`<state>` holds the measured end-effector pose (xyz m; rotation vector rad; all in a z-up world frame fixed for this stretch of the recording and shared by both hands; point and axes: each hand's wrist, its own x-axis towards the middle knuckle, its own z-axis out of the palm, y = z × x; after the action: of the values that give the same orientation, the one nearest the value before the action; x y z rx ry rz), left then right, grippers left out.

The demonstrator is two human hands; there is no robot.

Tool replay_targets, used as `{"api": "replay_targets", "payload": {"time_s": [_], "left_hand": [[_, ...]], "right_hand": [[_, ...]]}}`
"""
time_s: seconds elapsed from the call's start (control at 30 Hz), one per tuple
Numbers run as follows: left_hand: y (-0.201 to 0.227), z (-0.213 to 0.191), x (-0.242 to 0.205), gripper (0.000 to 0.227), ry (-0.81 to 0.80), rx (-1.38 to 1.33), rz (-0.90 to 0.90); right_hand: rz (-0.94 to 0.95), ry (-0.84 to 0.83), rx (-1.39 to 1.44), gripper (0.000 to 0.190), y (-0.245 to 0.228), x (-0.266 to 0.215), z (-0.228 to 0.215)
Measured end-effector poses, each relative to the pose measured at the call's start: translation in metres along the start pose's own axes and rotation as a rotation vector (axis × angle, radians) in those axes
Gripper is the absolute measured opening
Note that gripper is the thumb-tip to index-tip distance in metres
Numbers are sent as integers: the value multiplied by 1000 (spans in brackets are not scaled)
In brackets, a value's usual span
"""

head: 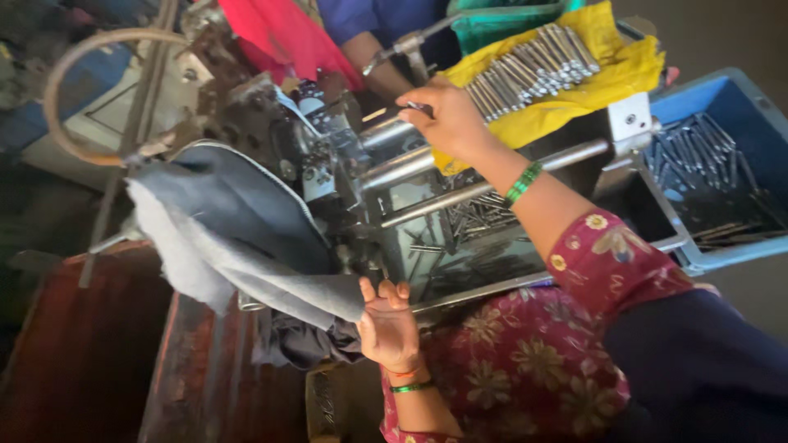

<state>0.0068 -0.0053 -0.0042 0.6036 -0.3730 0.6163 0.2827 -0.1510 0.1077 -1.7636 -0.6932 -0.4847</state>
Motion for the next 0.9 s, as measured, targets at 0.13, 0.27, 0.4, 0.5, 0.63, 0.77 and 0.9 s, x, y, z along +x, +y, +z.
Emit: {"api": "replay_targets", "payload": {"time_s": [0.13, 0.27, 0.4, 0.5, 0.63, 0.77, 0.9], "left_hand": [[-3, 0, -3, 50, 13, -29, -48], [1, 0, -4, 45, 54, -46, -6], [3, 7, -3, 44, 58, -60, 0], [6, 11, -1, 45, 48, -61, 8], [8, 13, 0, 44, 46, -43, 10], [9, 8, 7, 46, 17, 11, 15], [8, 3, 11, 41, 6, -38, 5]], "right_hand": [[-64, -5, -48, 18, 0, -2, 1], [44, -84, 4, 19, -6, -4, 2], [98, -95, 138, 22, -13, -1, 2], [221, -93, 196, 23, -16, 2, 7], [191, -83, 160, 20, -19, -1, 8], [254, -138, 131, 22, -26, -1, 5], [279, -173, 119, 22, -30, 1, 5]]}}
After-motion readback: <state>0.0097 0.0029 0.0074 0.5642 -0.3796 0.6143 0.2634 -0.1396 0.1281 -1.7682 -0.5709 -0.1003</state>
